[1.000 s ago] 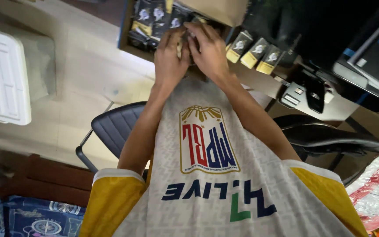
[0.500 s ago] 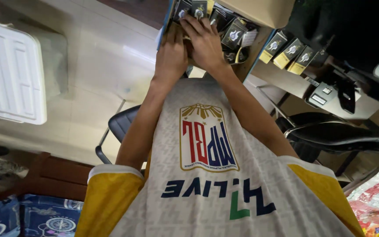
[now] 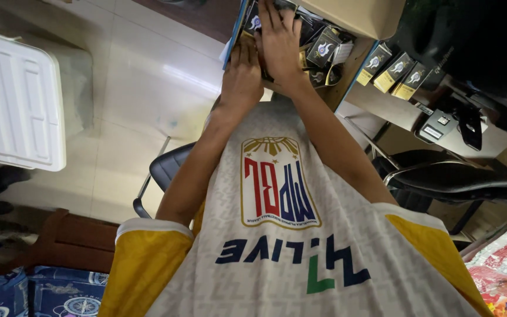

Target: The person is seen picking up small vouchers from a box, inspecting them and then sorting them on a table in an office environment.

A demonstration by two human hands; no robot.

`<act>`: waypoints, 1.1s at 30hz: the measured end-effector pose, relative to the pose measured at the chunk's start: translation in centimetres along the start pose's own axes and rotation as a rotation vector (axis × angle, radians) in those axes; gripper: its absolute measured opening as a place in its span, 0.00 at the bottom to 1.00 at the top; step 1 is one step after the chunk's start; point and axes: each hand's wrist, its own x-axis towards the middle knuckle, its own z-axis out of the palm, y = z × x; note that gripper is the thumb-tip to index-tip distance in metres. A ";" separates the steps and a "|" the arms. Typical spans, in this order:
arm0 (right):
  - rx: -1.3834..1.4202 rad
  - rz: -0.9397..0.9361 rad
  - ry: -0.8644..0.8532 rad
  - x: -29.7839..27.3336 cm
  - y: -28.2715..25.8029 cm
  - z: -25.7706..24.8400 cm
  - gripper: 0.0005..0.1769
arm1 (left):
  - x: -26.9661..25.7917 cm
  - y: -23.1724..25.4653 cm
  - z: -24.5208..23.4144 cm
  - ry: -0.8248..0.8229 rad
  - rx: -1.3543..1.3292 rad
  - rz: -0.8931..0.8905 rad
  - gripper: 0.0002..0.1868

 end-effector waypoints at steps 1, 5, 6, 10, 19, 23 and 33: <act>0.000 -0.003 0.002 0.2 0.0 0.1 0.39 | -0.1 -0.1 0.1 0.003 0.001 0.000 0.38; 0.049 0.070 0.008 1.4 -0.1 -0.2 0.39 | -0.4 -0.4 0.3 -0.059 0.030 -0.005 0.35; 0.025 0.072 0.044 1.8 -0.1 -0.5 0.39 | -0.4 -0.4 0.4 -0.068 0.045 0.007 0.34; 0.164 0.125 -0.019 2.0 -0.2 -2.1 0.32 | -0.7 0.3 -1.5 -0.021 0.031 0.045 0.30; 0.353 0.032 -0.038 1.1 1.0 -7.9 0.15 | -1.8 0.4 -3.2 0.111 -0.244 0.076 0.11; 0.474 -0.030 -0.056 0.7 1.3 -10.7 0.13 | -1.2 1.3 -4.7 0.269 -0.333 0.031 0.13; 1.026 0.141 -0.081 -0.5 1.4 -16.7 0.17 | 4.0 2.6 -7.6 -0.132 -0.838 -0.013 0.24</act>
